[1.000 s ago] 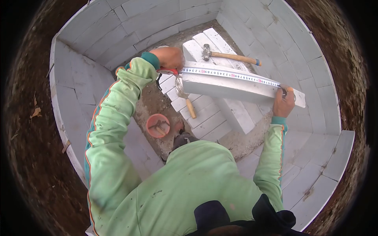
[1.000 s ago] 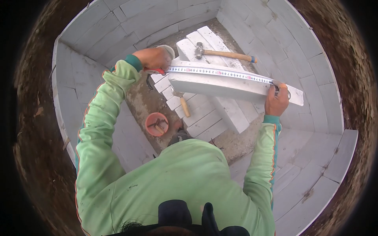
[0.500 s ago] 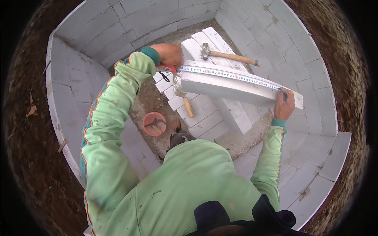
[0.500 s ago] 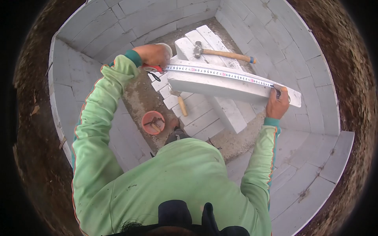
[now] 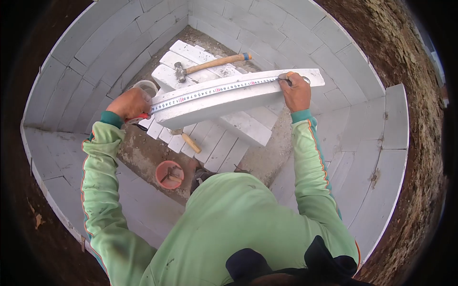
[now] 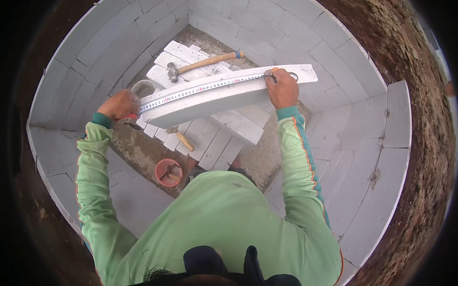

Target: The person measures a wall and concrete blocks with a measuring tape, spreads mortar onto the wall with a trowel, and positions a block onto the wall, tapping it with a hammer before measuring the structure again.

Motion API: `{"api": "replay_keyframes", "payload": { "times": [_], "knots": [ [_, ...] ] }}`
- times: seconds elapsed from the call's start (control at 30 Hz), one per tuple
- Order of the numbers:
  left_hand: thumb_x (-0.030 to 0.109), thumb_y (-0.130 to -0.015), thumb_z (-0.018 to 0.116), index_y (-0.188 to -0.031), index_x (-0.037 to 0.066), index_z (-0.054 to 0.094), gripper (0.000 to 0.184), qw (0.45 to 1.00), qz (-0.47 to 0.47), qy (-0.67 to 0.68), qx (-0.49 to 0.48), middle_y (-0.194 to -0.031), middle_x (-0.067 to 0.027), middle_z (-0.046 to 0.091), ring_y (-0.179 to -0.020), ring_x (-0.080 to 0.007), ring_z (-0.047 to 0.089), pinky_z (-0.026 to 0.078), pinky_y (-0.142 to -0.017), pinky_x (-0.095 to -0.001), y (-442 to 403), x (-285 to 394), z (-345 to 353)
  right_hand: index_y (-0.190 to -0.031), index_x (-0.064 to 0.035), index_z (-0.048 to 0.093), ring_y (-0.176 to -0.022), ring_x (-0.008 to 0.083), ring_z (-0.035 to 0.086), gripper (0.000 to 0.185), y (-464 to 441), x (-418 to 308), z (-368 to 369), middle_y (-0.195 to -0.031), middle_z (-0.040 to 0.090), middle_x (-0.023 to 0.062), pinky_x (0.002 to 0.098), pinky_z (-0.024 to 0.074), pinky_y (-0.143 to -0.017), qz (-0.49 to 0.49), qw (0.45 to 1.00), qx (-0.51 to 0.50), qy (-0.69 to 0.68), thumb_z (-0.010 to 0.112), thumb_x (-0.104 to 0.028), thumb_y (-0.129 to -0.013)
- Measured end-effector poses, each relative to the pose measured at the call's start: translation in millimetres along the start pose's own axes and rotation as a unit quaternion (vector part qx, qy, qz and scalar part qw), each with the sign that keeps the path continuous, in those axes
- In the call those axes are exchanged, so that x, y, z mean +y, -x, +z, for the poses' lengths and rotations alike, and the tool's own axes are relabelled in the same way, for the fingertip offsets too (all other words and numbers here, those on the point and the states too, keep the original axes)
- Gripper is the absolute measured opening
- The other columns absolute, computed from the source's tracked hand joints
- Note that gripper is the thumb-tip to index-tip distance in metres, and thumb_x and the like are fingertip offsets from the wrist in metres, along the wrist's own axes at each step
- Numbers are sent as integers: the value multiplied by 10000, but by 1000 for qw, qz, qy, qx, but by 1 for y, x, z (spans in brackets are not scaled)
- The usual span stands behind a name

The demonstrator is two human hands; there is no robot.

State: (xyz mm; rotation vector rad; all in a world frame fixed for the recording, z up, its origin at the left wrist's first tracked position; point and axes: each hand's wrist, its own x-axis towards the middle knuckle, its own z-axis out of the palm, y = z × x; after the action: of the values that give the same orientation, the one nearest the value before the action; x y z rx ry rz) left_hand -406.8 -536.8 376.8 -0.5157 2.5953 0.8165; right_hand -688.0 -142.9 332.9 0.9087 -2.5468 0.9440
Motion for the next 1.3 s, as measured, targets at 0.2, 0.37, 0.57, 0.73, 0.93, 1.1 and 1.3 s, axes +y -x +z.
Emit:
{"api": "replay_keyframes", "payload": {
  "times": [0.2, 0.37, 0.57, 0.73, 0.93, 1.1, 1.3],
  "knots": [
    [196, -749, 689, -811, 17, 733, 194, 974, 213, -76, 27, -749, -177, 671, -689, -340, 610, 486, -681, -436, -12, -33, 10, -979, -83, 741, -907, 352, 688, 167, -31, -12, 10, -990, 731, 122, 446, 534, -791, 31, 998, -18, 59, 729, -175, -840],
    [200, -747, 701, -798, 10, 719, 197, 996, 89, -20, 22, -760, -182, 662, -709, -354, 620, 492, -683, -439, -11, -23, 7, -958, -64, 740, -868, 374, 692, 165, -22, -7, -5, -949, 734, 161, 454, 538, -779, 12, 996, -68, 60, 712, -158, -825],
    [198, -751, 693, -807, 26, 734, 186, 997, 20, -70, 33, -750, -180, 660, -691, -339, 618, 495, -677, -432, -2, 0, -2, -934, -38, 727, -812, 361, 696, 150, 20, -22, -52, -903, 737, 163, 435, 549, -753, 51, 990, -126, 25, 705, -124, -813],
    [203, -777, 701, -818, 22, 745, 190, 1000, -10, 10, 18, -724, -126, 667, -648, -254, 604, 492, -659, -388, 27, 2, 3, -955, -20, 692, -809, 315, 692, 156, 59, -46, -61, -917, 720, 118, 379, 552, -724, 54, 994, -26, -96, 727, -65, -809],
    [283, -860, 767, -1150, 2, 693, 411, 967, -74, 223, -95, -813, -53, 696, -732, -128, 623, 498, -670, -290, 86, 11, 76, -934, -68, 687, -810, 301, 666, 159, 82, -88, -21, -956, 672, 76, 369, 540, -709, -137, 972, -118, -148, 776, -91, -804],
    [377, -869, 821, -1367, -36, 516, 715, 864, -83, 495, -51, -1179, -118, 678, -949, -136, 660, 545, -807, -278, 105, 35, 185, -955, -68, 707, -845, 296, 678, 149, 23, -132, 1, -999, 683, 85, 364, 541, -736, -260, 930, -148, -215, 773, -94, -823],
    [442, -914, 723, -1294, 14, 571, 592, 744, -324, 583, 36, -1138, -120, 673, -1026, -242, 682, 582, -844, -416, 120, -53, 381, -959, -60, 737, -827, 301, 686, 126, -5, -151, -6, -954, 705, 141, 369, 548, -716, -359, 882, -207, -225, 762, -55, -836]
  ]
}}
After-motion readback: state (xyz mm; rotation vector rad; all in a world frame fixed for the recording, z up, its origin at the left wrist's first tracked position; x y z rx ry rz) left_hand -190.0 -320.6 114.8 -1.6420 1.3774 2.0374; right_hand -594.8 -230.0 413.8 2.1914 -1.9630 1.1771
